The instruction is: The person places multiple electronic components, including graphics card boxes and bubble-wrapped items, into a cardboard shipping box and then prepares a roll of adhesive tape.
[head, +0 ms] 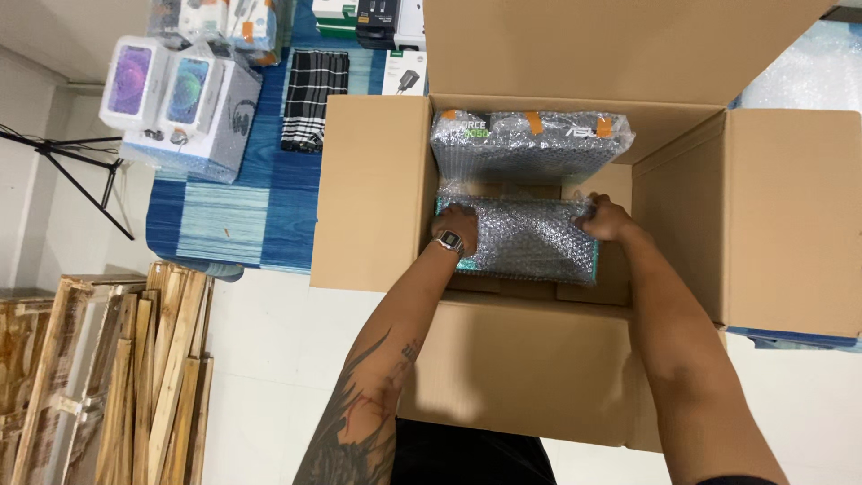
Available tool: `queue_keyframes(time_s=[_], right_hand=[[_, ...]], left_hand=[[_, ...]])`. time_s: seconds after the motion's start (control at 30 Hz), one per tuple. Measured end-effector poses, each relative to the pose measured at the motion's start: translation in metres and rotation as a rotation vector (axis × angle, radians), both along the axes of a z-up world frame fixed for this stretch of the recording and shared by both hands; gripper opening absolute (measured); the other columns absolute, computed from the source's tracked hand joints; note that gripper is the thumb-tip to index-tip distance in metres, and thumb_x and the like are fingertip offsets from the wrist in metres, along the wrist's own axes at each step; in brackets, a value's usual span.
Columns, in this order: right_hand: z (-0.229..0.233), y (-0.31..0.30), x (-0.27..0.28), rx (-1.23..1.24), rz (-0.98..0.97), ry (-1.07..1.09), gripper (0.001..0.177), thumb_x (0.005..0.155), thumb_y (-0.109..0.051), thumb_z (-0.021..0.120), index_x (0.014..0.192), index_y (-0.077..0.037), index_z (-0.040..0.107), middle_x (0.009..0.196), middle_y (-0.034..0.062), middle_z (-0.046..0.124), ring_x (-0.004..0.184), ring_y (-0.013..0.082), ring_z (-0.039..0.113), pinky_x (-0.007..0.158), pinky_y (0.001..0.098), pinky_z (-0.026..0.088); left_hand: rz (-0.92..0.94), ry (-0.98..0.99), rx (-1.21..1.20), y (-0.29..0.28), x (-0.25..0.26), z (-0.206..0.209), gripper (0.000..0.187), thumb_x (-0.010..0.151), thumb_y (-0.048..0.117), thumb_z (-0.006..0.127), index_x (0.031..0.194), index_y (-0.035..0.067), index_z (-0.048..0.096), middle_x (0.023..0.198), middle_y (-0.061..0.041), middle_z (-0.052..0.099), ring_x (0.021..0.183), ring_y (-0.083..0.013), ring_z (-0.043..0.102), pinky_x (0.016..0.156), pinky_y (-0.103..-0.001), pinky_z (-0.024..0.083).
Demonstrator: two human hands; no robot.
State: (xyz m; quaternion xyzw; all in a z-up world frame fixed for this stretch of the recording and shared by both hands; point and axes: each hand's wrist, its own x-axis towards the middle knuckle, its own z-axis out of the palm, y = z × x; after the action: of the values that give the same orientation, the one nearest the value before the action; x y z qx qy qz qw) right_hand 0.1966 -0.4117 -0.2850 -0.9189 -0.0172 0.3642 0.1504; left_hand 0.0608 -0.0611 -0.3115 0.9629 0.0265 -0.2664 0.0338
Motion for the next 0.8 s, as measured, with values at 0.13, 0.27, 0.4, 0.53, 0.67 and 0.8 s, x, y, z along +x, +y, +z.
queue_keyframes(time_s=[0.13, 0.27, 0.4, 0.53, 0.67, 0.8], right_hand=[[0.085, 0.027, -0.037, -0.046, -0.019, 0.005, 0.128, 0.084, -0.069, 0.086, 0.186, -0.01, 0.036, 0.172, 0.0294, 0.063, 0.161, 0.0476, 0.058, 0.133, 0.0612, 0.049], [0.13, 0.048, -0.048, -0.026, -0.071, 0.058, 0.116, 0.093, -0.059, 0.08, 0.182, 0.002, 0.037, 0.169, 0.0391, 0.061, 0.161, 0.0525, 0.055, 0.133, 0.0652, 0.046], [0.122, 0.033, -0.038, 0.074, -0.148, -0.015, 0.105, 0.095, -0.047, 0.084, 0.178, 0.001, 0.043, 0.165, 0.0396, 0.063, 0.158, 0.0532, 0.058, 0.131, 0.064, 0.048], [0.08, 0.018, -0.024, 0.258, -0.225, -0.017, 0.094, 0.088, -0.019, 0.08, 0.17, 0.012, 0.047, 0.143, 0.0501, 0.068, 0.105, 0.059, 0.082, 0.085, 0.0612, 0.073], [0.075, 0.016, -0.021, 0.152, -0.073, 0.023, 0.103, 0.093, -0.033, 0.081, 0.173, 0.006, 0.029, 0.136, 0.0475, 0.072, 0.116, 0.0574, 0.074, 0.11, 0.0675, 0.061], [0.098, 0.016, -0.02, 0.315, -0.12, 0.115, 0.09, 0.099, -0.01, 0.074, 0.176, 0.014, 0.034, 0.117, 0.0526, 0.073, 0.086, 0.0579, 0.083, 0.079, 0.0602, 0.072]], left_hand=[[0.052, 0.003, -0.008, -0.01, 0.0, -0.044, 0.067, 0.095, 0.032, 0.085, 0.155, 0.008, 0.067, 0.157, -0.045, 0.057, 0.137, -0.066, 0.065, 0.091, -0.081, 0.061], [0.049, -0.026, 0.44, -0.05, -0.016, -0.022, 0.066, 0.107, 0.029, 0.08, 0.157, -0.002, 0.052, 0.159, -0.044, 0.059, 0.139, -0.0631, 0.067, 0.094, -0.079, 0.063], [0.206, 0.211, -0.304, -0.004, 0.028, -0.018, 0.137, 0.088, 0.052, 0.093, 0.183, -0.01, 0.017, 0.169, -0.061, 0.036, 0.156, -0.0754, 0.046, 0.121, -0.083, 0.048], [0.221, 0.221, -0.301, 0.002, 0.019, 0.03, 0.142, 0.088, 0.058, 0.094, 0.188, 0.0, 0.011, 0.18, -0.047, 0.036, 0.164, -0.0664, 0.044, 0.127, -0.075, 0.049], [0.326, 0.204, -0.315, -0.005, 0.014, 0.051, 0.136, 0.09, 0.062, 0.09, 0.185, 0.001, 0.015, 0.185, -0.044, 0.027, 0.171, -0.0612, 0.032, 0.137, -0.07, 0.039], [0.314, 0.145, -0.361, -0.001, 0.012, 0.046, 0.135, 0.086, 0.058, 0.095, 0.181, -0.005, 0.025, 0.179, -0.051, 0.032, 0.165, -0.0688, 0.037, 0.127, -0.076, 0.049]])
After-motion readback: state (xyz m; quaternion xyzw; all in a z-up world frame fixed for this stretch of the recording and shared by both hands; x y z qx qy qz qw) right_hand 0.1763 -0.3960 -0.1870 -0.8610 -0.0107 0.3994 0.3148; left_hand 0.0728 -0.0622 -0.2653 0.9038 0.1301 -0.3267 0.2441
